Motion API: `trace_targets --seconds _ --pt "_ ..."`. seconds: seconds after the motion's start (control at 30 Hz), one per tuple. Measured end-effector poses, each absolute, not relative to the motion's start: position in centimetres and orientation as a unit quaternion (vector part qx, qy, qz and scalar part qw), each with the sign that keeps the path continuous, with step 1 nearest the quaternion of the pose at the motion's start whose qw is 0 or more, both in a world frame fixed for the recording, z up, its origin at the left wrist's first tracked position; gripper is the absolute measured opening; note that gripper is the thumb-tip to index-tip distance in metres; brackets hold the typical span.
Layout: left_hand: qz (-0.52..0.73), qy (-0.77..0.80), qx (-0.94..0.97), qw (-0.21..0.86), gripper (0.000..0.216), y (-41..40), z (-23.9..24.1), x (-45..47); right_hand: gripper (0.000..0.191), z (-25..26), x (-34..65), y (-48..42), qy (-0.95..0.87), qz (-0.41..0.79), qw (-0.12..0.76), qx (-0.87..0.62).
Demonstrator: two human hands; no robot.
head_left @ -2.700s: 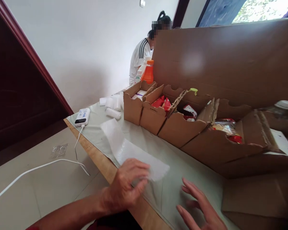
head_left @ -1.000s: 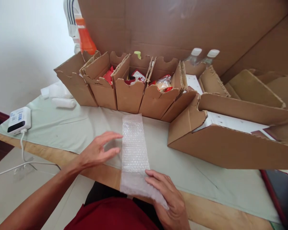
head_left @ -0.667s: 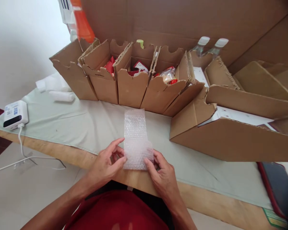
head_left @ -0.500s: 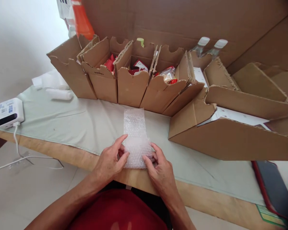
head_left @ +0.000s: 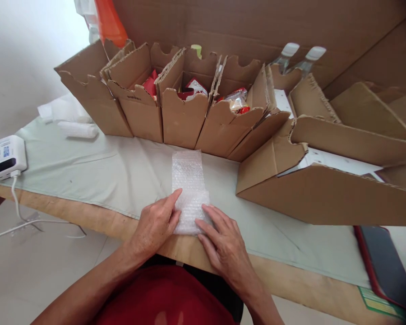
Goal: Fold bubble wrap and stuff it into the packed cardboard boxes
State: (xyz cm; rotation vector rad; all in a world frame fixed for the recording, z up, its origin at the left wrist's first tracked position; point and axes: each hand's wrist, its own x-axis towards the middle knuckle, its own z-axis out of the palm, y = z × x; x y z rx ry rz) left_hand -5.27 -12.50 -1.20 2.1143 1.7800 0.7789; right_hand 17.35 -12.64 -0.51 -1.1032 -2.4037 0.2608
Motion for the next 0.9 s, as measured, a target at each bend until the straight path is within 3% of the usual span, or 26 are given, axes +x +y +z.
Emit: trace_targets --seconds 0.13,0.3,0.43,0.67,0.9 --pt "0.318 0.581 0.739 0.124 0.04 -13.7 0.2 -6.2 0.029 -0.4 16.8 -11.9 -0.874 0.108 0.258 -0.398" --pt "0.328 0.493 0.782 0.194 0.051 -15.6 1.3 -6.4 0.027 1.4 16.6 -11.5 -0.867 0.193 0.259 -0.38" --pt "0.351 0.522 0.754 0.187 0.032 -15.2 0.5 -5.4 0.025 1.3 16.5 -10.7 -0.85 0.232 0.254 -0.4" --pt "0.365 0.575 0.702 0.208 0.027 -14.0 0.3 -5.3 0.03 1.2 17.8 -12.2 -0.819 0.12 0.357 -0.434" --pt "0.329 0.601 0.714 0.144 0.029 -13.4 -0.4 -5.3 0.028 0.3 16.8 -11.1 -0.894 0.066 0.258 -0.359"
